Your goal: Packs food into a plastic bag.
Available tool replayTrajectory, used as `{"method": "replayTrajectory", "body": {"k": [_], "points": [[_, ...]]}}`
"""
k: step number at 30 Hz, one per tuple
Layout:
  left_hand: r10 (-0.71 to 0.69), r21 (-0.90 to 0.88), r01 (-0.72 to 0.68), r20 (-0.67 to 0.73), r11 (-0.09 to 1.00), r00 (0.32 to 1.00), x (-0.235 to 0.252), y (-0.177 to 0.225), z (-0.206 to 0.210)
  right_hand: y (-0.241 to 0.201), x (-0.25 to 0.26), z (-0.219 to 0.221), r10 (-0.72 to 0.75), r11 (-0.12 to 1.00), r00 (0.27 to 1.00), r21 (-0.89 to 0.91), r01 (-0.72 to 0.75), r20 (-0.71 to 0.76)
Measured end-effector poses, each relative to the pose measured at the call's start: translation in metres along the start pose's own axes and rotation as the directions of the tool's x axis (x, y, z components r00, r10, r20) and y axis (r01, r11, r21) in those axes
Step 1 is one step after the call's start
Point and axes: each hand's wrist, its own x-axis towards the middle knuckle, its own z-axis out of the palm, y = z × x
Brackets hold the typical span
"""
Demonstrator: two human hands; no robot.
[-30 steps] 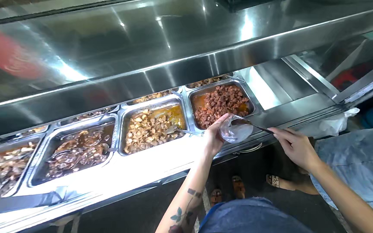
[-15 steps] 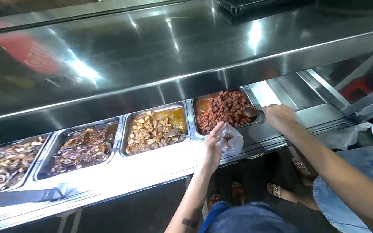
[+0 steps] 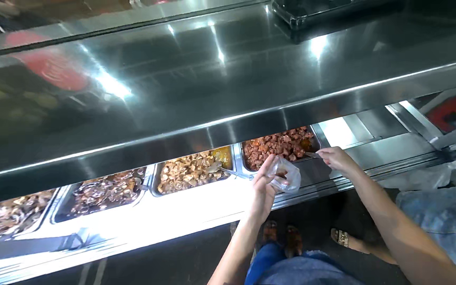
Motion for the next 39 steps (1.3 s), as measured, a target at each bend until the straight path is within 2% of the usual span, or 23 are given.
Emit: {"method": "replayTrajectory", "body": {"k": [6,11,14,17,19,21,22,24,26,28,29,32,34,36,37,39], "points": [[0.055,-0.017,-0.054,0.003,0.998,0.999,0.020,0.011,0.022,-0.002,-0.027,-0.015,-0.113,0.983,0.984,0.130,0.132,-0.140],[0.085,0.012,-0.085,0.028,0.996,0.996,0.040,0.011,0.042,-0.035,-0.052,-0.020,-0.221,0.952,0.944,0.158,0.264,-0.245],[0.092,0.037,-0.092,-0.012,0.995,0.996,0.054,0.011,0.050,-0.047,-0.068,-0.017,-0.267,0.921,0.934,0.223,0.320,-0.238],[0.119,0.026,-0.118,-0.030,0.993,0.992,0.065,0.017,0.054,-0.052,-0.084,-0.004,-0.242,0.919,0.951,0.269,0.288,-0.192],[0.168,0.040,-0.168,0.003,0.985,0.986,0.072,0.017,0.055,-0.050,-0.093,0.008,-0.278,0.945,0.943,0.123,0.302,-0.183],[0.216,0.031,-0.216,0.006,0.976,0.976,0.079,0.017,0.056,-0.046,-0.097,0.017,-0.371,0.919,0.917,-0.198,0.340,-0.149],[0.213,0.040,-0.212,-0.005,0.976,0.977,0.079,0.017,0.055,-0.044,-0.100,0.022,-0.433,0.857,0.890,-0.370,0.357,-0.144],[0.192,0.057,-0.190,-0.046,0.980,0.980,0.078,0.017,0.050,-0.036,-0.101,0.030,-0.622,0.641,0.766,-0.665,0.383,-0.159],[0.171,0.023,-0.170,-0.073,0.985,0.982,0.077,0.016,0.042,-0.028,-0.097,0.031,-0.791,0.430,0.594,-0.823,0.372,-0.145],[0.157,-0.008,-0.158,-0.070,0.987,0.985,0.076,0.015,0.037,-0.029,-0.096,0.028,-0.855,0.356,0.502,-0.847,0.394,-0.126],[0.148,-0.008,-0.149,-0.062,0.989,0.987,0.075,0.015,0.036,-0.030,-0.096,0.027,-0.864,0.361,0.488,-0.829,0.428,-0.124],[0.122,0.026,-0.121,-0.024,0.992,0.992,0.073,0.015,0.031,-0.033,-0.094,0.022,-0.832,0.463,0.531,-0.726,0.508,-0.160],[0.129,0.038,-0.128,-0.027,0.991,0.991,0.075,0.016,0.027,-0.039,-0.094,0.016,-0.732,0.632,0.649,-0.564,0.531,-0.209],[0.144,0.029,-0.143,-0.022,0.989,0.989,0.074,0.019,0.022,-0.049,-0.093,0.004,-0.553,0.815,0.804,-0.340,0.469,-0.218],[0.152,0.019,-0.151,-0.032,0.988,0.988,0.074,0.022,0.021,-0.053,-0.088,-0.003,-0.465,0.872,0.861,-0.274,0.406,-0.207],[0.171,0.000,-0.171,-0.053,0.985,0.984,0.070,0.029,0.020,-0.058,-0.077,-0.016,-0.334,0.905,0.927,-0.332,0.264,-0.173]]}}
